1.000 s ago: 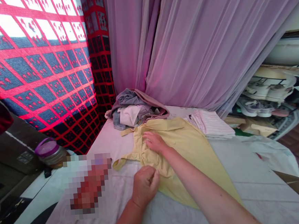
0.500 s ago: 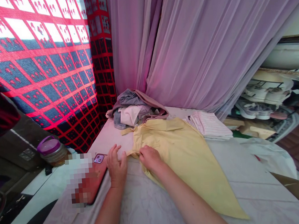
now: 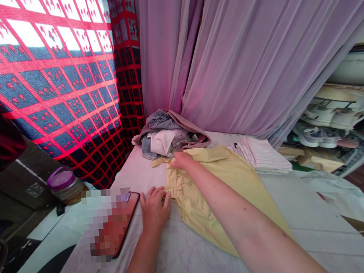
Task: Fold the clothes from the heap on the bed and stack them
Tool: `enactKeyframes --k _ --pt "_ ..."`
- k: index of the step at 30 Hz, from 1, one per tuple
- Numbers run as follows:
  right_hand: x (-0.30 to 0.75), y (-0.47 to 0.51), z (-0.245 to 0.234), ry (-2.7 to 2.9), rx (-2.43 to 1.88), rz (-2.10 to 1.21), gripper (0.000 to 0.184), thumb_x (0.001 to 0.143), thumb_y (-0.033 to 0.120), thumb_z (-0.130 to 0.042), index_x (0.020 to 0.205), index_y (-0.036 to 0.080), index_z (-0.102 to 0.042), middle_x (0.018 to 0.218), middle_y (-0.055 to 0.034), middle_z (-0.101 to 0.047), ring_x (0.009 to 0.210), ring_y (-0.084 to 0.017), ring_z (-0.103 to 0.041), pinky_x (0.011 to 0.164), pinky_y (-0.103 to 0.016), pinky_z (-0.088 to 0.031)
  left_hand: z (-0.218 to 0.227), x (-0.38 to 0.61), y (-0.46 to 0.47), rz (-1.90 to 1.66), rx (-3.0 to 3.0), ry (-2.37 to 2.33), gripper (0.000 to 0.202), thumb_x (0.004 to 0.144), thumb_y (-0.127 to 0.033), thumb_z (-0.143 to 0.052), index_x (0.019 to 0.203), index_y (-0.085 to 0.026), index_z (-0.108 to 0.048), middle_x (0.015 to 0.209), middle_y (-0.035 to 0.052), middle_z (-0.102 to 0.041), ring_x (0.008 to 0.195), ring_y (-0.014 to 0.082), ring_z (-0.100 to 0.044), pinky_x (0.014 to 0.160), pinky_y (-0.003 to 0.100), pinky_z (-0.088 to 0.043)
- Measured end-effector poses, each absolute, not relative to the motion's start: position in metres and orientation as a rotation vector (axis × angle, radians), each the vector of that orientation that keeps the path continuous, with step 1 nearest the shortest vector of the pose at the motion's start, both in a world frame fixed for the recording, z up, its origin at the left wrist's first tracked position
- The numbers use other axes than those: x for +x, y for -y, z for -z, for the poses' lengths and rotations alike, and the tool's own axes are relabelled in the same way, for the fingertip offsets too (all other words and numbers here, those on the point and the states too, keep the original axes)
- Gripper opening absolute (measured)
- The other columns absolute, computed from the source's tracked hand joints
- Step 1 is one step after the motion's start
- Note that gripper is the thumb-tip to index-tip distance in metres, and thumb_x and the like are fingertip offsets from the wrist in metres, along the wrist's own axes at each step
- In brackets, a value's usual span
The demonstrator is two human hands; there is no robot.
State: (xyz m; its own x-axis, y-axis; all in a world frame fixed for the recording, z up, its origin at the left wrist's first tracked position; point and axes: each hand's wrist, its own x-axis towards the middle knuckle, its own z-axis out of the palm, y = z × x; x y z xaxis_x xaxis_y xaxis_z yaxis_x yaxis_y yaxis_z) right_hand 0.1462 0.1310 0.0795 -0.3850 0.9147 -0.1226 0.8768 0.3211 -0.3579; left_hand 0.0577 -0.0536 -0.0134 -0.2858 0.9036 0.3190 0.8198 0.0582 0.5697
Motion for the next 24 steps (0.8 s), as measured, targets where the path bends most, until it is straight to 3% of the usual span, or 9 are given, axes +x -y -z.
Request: enactKeyframes --k 3,6,9,13,15,18,20,24 --pt "0.160 -0.134 -0.075 2.413 -1.632 -0.739 0.017 0.067 0.022 -0.066 0.083 0.018 -0.067 0.090 -0.0086 -0.070 0.091 -0.024 -0.064 0.079 -0.032 -0.048 0.020 0.056 0.052 -1.059 1.795 -2.196 0.021 0.089 -0.039 -0.049 0.099 -0.027 -0.063 0.118 0.0056 -0.068 0.121 0.0285 -0.052 0.107 0.060 -0.025" --pt "0.188 -0.130 -0.074 2.366 -1.464 -0.958 0.010 0.070 0.024 -0.060 0.077 0.018 -0.064 0.080 -0.0020 -0.069 0.077 -0.015 -0.064 0.070 -0.025 -0.048 0.026 0.055 0.050 -1.084 1.805 -2.201 0.039 0.089 -0.039 -0.049 0.124 -0.022 -0.054 0.122 0.0108 -0.065 0.122 0.0280 -0.052 0.107 0.054 -0.029" --pt "0.218 -0.123 -0.071 2.229 -1.226 -1.222 0.015 0.068 0.032 -0.062 0.069 0.017 -0.057 0.089 -0.0015 -0.068 0.078 -0.012 -0.061 0.071 -0.023 -0.048 0.028 0.056 0.049 -1.058 1.850 -2.184 0.047 0.089 -0.038 -0.049 0.133 -0.020 -0.048 0.126 0.0120 -0.063 0.123 0.0276 -0.051 0.107 0.052 -0.029" --pt "0.243 -0.117 -0.063 1.919 -0.967 -1.602 0.034 0.059 0.041 -0.073 0.058 0.017 -0.048 0.097 -0.0058 -0.067 0.078 -0.013 -0.061 0.069 -0.026 -0.048 0.023 0.058 0.051 -0.997 1.898 -2.153 0.044 0.090 -0.035 -0.049 0.131 -0.022 -0.049 0.122 0.0087 -0.065 0.117 0.0248 -0.054 0.108 0.052 -0.027" --pt "0.244 -0.114 -0.063 2.025 -1.063 -1.479 0.028 0.066 0.040 -0.069 0.064 0.018 -0.053 0.098 -0.0060 -0.068 0.077 -0.014 -0.062 0.067 -0.026 -0.049 0.020 0.058 0.051 -0.971 1.926 -2.141 0.037 0.089 -0.035 -0.050 0.125 -0.024 -0.055 0.120 0.0070 -0.066 0.114 0.0241 -0.056 0.107 0.052 -0.027" --pt "0.231 -0.112 -0.071 2.375 -1.316 -0.895 0.012 0.077 0.031 -0.058 0.080 0.020 -0.062 0.093 -0.0029 -0.069 0.079 -0.014 -0.064 0.067 -0.025 -0.049 0.018 0.057 0.051 -0.975 1.958 -2.140 0.032 0.089 -0.035 -0.050 0.119 -0.027 -0.060 0.116 0.0054 -0.067 0.110 0.0237 -0.057 0.105 0.049 -0.030" --pt "0.217 -0.114 -0.078 2.471 -1.428 -0.577 0.015 0.080 0.028 -0.056 0.089 0.021 -0.066 0.093 -0.0033 -0.070 0.085 -0.017 -0.064 0.073 -0.027 -0.049 0.018 0.056 0.051 -0.989 1.968 -2.141 0.033 0.089 -0.034 -0.050 0.119 -0.026 -0.060 0.114 0.0055 -0.068 0.107 0.0234 -0.058 0.103 0.047 -0.034" --pt "0.184 -0.125 -0.089 2.545 -1.520 -0.358 0.025 0.079 0.028 -0.059 0.103 0.026 -0.068 0.104 -0.0058 -0.070 0.100 -0.023 -0.062 0.085 -0.033 -0.046 0.019 0.055 0.051 -0.991 1.962 -2.144 0.033 0.088 -0.033 -0.051 0.118 -0.026 -0.061 0.111 0.0056 -0.068 0.105 0.0235 -0.059 0.101 0.047 -0.035"
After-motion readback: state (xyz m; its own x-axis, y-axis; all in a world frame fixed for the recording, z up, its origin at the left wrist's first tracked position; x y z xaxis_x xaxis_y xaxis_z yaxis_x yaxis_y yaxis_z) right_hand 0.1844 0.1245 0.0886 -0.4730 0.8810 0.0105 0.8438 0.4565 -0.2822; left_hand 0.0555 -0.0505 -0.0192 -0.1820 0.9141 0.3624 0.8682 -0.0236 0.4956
